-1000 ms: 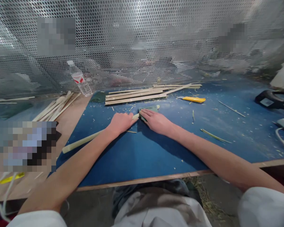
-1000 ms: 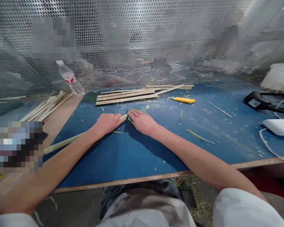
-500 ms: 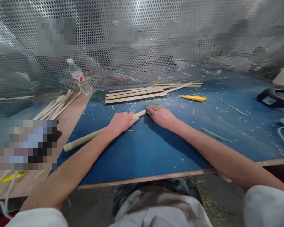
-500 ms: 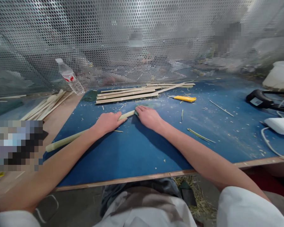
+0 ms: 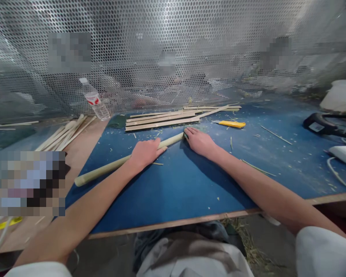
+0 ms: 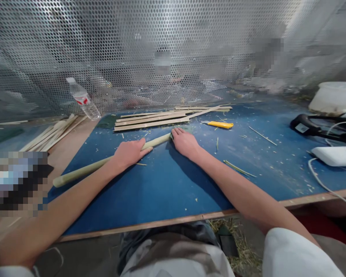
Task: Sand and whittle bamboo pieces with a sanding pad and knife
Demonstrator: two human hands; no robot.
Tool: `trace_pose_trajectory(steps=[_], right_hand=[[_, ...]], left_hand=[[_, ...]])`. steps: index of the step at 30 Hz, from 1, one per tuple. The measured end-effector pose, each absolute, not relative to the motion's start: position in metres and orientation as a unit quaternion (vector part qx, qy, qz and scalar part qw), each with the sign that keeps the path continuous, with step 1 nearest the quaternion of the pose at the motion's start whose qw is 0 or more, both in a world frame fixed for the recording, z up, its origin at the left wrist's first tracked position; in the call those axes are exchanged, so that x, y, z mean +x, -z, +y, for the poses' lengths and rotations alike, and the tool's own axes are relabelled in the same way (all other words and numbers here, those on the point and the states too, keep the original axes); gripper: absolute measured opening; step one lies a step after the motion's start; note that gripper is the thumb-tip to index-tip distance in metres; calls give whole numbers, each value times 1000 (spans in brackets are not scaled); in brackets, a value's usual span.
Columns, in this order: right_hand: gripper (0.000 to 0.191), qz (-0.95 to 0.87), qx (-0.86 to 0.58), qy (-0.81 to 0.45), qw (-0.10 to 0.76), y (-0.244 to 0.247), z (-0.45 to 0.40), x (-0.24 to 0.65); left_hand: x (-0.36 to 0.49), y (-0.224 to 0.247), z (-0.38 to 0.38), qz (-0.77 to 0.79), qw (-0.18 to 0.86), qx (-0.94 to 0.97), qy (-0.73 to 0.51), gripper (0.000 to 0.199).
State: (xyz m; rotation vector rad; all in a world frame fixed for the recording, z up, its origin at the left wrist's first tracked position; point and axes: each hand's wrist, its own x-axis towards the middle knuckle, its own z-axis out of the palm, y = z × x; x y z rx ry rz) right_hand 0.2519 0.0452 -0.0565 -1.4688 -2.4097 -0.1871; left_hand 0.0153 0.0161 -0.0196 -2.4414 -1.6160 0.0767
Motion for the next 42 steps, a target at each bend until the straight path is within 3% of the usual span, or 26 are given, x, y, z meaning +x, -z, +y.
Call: trace_pose_trajectory(steps=[5, 12, 18, 24, 29, 37, 42], right_hand=[[50, -892, -408, 60, 186, 61, 33, 232], [50, -846, -502, 50, 174, 63, 53, 258], [51, -894, -394, 36, 210, 70, 33, 227], [51, -852, -486, 49, 187, 66, 52, 255], [51, -878, -438, 49, 190, 63, 42, 246], [51, -840, -497, 39, 216, 45, 35, 254], [48, -849, -494, 24, 187, 42, 29, 251]], left_hand=[[15, 19, 15, -546, 113, -830, -30, 50], [15, 16, 15, -546, 106, -830, -37, 50], [14, 18, 16, -550, 105, -828, -40, 54], [16, 17, 16, -558, 95, -822, -57, 54], [17, 14, 14, -552, 105, -825, -53, 53], [-13, -7, 26, -626, 142, -767, 16, 48], [-22, -9, 29, -600, 120, -791, -32, 46]])
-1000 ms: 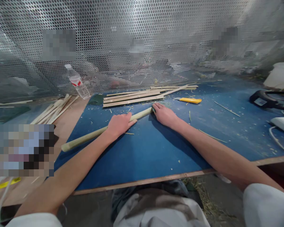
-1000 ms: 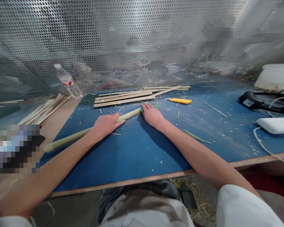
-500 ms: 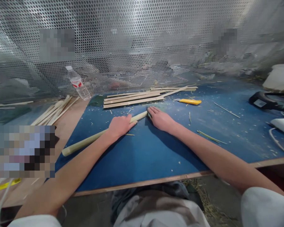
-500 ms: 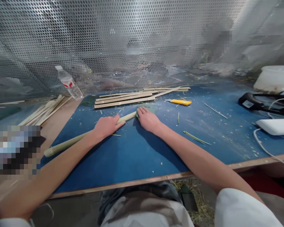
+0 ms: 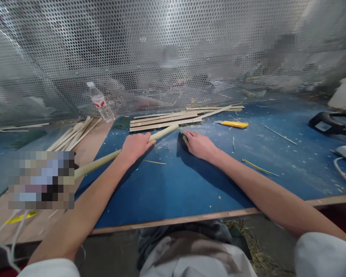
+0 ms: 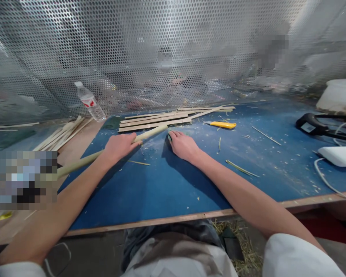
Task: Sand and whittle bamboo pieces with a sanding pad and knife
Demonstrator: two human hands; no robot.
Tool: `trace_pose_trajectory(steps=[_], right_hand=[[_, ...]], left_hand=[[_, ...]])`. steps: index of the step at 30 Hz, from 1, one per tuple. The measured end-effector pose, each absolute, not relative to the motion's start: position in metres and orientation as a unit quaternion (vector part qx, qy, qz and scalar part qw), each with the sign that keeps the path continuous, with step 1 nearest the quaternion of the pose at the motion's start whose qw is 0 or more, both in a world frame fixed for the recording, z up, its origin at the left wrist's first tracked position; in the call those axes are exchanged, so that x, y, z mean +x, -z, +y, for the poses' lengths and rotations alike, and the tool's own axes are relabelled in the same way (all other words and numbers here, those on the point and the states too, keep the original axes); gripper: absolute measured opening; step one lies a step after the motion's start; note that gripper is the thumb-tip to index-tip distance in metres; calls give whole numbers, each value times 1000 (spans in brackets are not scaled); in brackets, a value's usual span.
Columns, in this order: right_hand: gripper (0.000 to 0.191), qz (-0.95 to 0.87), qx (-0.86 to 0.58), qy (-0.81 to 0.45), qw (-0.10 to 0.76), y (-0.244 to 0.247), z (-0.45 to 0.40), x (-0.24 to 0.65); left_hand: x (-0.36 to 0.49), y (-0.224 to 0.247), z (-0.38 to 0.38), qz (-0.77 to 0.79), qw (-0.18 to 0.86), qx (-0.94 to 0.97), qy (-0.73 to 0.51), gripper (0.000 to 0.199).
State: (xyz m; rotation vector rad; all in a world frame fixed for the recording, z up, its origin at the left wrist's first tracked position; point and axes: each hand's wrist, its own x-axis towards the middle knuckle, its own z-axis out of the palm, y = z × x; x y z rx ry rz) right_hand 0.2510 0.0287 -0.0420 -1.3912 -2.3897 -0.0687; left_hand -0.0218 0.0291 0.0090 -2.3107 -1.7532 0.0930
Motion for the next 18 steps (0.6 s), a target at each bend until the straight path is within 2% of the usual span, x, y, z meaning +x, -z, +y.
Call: trace_pose_trajectory(steps=[18], right_hand=[[45, -844, -506, 26, 174, 40, 31, 255]], left_hand=[[-19, -3, 30, -608, 132, -781, -57, 46]])
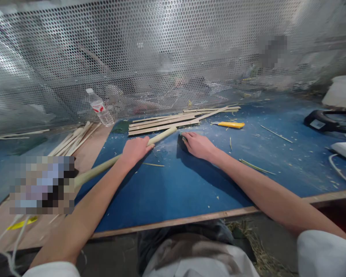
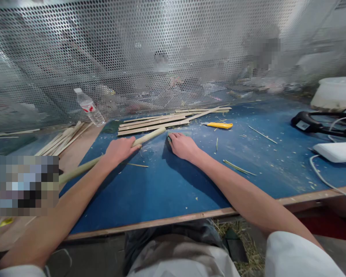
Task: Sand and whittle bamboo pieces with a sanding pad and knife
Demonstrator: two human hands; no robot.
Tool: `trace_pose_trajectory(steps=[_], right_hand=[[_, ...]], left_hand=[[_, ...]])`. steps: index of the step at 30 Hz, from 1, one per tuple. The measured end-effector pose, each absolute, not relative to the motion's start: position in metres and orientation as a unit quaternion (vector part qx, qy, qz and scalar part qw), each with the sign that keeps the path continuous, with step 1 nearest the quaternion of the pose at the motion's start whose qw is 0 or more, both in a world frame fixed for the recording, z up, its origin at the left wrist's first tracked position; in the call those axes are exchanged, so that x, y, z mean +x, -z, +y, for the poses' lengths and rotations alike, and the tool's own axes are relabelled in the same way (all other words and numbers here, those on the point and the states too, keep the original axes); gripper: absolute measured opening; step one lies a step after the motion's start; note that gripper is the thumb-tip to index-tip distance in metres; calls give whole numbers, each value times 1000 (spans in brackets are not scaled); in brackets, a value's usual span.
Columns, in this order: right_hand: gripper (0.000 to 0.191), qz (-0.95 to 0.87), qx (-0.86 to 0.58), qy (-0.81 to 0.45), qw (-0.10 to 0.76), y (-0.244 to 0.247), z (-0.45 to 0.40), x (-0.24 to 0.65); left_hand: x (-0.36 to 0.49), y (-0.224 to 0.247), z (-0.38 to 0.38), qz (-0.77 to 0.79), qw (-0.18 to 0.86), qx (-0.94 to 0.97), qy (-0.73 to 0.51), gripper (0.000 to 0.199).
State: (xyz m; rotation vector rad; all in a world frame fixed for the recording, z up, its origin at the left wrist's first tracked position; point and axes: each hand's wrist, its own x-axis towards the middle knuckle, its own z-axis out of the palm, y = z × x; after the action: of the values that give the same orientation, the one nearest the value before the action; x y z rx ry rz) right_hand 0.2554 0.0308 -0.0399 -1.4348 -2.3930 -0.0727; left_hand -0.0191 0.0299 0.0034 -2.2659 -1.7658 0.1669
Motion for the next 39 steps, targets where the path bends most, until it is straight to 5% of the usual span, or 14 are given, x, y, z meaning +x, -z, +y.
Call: trace_pose_trajectory(steps=[8, 14, 17, 22, 29, 39], right_hand=[[54, -896, -414, 18, 161, 34, 8, 235], [51, -875, -386, 126, 262, 21, 9, 238], [49, -891, -380, 140, 206, 17, 13, 242], [38, -883, -448, 122, 69, 0, 10, 245], [43, -794, -594, 120, 44, -32, 23, 298], [56, -558, -828, 49, 35, -13, 34, 435]], left_hand=[[-22, -8, 30, -584, 166, -794, -37, 42], [-11, -8, 22, -479, 227, -848, 6, 35], [-2, -7, 16, -406, 243, -880, 34, 37], [2, -2, 17, -355, 256, -895, 81, 36], [-19, 7, 30, -336, 287, -857, 265, 37], [-31, 21, 89, -521, 164, -835, 70, 49]])
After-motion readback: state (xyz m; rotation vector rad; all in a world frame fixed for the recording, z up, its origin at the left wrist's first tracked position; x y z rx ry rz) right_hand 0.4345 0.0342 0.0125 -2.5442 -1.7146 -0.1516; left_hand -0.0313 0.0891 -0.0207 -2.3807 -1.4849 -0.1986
